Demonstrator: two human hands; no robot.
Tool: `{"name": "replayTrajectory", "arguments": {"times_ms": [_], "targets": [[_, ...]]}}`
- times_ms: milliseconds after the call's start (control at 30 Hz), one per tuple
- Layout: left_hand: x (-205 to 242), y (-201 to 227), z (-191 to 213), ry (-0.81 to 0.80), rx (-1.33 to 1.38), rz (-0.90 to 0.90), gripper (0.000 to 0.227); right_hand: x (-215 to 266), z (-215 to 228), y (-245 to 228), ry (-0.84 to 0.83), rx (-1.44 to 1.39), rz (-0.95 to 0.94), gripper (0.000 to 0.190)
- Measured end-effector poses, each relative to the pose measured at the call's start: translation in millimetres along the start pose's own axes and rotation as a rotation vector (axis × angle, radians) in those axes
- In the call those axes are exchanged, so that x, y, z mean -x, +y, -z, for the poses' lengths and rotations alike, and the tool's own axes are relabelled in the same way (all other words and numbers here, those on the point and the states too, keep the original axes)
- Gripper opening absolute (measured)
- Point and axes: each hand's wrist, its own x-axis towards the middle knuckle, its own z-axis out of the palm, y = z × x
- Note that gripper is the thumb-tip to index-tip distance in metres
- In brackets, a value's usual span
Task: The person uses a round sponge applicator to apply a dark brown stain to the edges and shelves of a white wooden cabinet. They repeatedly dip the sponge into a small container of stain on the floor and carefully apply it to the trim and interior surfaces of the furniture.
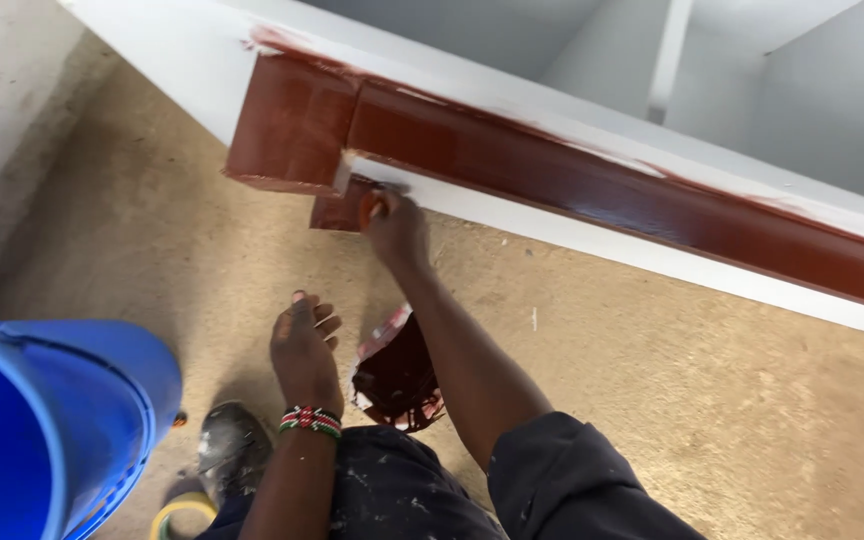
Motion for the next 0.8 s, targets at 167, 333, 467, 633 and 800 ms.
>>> {"name": "replayTrajectory", "arguments": {"times_ms": [167, 333, 467, 633, 800], "targets": [[-8, -13, -7, -0.023, 0.015, -0.021, 0.048, 34, 36, -44, -0.09, 0.408, 0.136, 0.037], [-15, -13, -14, -0.005, 0.039, -0.035, 0.042, 22, 1, -18, -0.16, 0.7, 0.187, 0.031], [-23, -14, -8, 0.052, -0.04, -0.035, 0.048, 66, 42, -14, -0.332, 0.52, 0.114, 0.035], [-11, -3, -8, 0.043, -0.059, -0.095, 0.054, 20, 34, -16, -0.166, 0.403, 0.24, 0.047], [-22, -9, -4, 0.082, -0.091, -0.074, 0.056, 74, -10, -71, -0.292, 0.429, 0.035, 0.03]]}}
